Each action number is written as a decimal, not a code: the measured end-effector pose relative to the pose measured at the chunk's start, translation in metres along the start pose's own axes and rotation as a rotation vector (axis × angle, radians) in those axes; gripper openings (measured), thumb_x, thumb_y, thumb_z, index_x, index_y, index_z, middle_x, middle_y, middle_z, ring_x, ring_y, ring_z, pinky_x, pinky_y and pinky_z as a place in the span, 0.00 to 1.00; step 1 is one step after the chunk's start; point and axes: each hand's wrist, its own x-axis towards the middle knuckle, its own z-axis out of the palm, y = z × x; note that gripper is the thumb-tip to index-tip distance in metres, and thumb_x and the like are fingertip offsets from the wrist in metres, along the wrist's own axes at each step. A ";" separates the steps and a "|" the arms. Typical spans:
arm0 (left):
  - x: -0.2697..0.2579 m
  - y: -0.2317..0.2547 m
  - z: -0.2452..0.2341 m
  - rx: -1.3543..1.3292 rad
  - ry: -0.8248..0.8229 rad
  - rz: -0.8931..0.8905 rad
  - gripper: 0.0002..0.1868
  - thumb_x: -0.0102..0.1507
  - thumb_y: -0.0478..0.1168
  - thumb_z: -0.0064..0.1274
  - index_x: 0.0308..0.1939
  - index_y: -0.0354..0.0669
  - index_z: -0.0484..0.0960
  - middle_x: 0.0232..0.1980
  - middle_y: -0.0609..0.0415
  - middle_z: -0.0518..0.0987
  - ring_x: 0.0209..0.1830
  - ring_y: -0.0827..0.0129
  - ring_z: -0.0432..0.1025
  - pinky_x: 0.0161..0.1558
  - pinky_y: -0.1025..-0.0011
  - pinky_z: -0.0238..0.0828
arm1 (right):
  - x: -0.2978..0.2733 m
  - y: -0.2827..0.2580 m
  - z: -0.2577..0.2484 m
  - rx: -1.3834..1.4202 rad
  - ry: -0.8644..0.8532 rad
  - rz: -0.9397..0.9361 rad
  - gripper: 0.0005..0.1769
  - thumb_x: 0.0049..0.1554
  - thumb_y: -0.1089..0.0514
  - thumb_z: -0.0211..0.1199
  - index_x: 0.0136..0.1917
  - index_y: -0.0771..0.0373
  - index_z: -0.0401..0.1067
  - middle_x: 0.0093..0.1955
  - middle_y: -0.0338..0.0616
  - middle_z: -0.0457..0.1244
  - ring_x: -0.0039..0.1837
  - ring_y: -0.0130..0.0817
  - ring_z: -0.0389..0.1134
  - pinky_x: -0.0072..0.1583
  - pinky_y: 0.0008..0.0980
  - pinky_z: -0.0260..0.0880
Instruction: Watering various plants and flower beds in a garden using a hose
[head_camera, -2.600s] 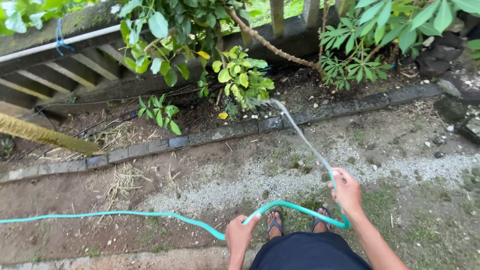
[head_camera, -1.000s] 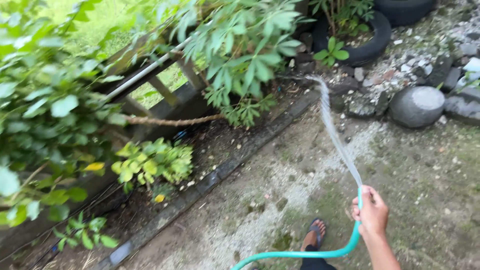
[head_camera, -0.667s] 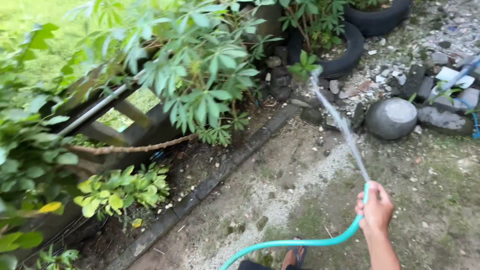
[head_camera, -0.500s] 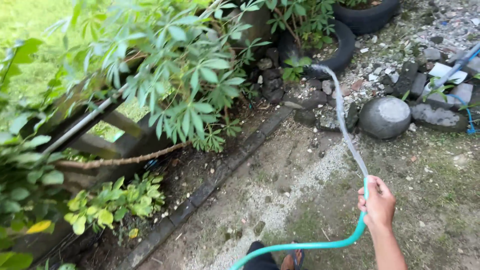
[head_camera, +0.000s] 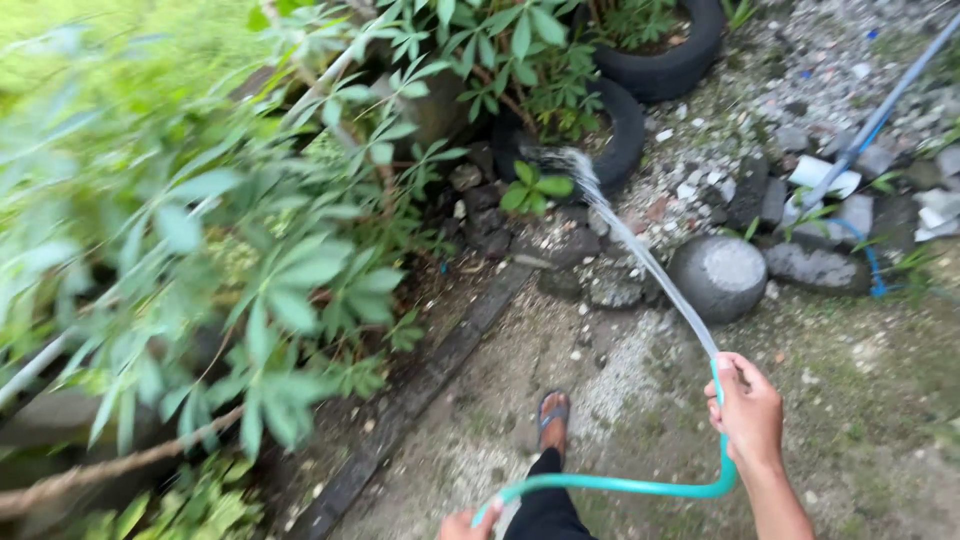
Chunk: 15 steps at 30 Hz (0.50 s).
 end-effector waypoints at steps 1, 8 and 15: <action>0.006 0.057 -0.020 -0.002 -0.011 0.008 0.36 0.49 0.82 0.53 0.16 0.57 0.84 0.16 0.62 0.75 0.23 0.81 0.77 0.33 0.75 0.67 | 0.023 -0.013 0.006 -0.008 0.010 -0.005 0.11 0.68 0.51 0.55 0.58 0.57 0.71 0.33 0.45 0.59 0.25 0.26 0.52 0.25 0.25 0.44; 0.040 0.355 -0.146 -0.161 0.150 0.217 0.33 0.55 0.77 0.51 0.18 0.54 0.71 0.23 0.55 0.76 0.27 0.62 0.68 0.33 0.59 0.58 | 0.139 -0.124 0.035 -0.247 -0.045 -0.051 0.12 0.69 0.52 0.54 0.59 0.59 0.73 0.33 0.46 0.59 0.26 0.28 0.52 0.26 0.26 0.45; 0.000 0.563 -0.178 -0.289 0.016 0.345 0.22 0.55 0.71 0.57 0.24 0.62 0.82 0.22 0.66 0.79 0.27 0.73 0.72 0.35 0.69 0.64 | 0.252 -0.205 0.044 -0.519 -0.026 -0.161 0.12 0.70 0.53 0.57 0.61 0.58 0.76 0.35 0.43 0.65 0.29 0.30 0.57 0.30 0.31 0.56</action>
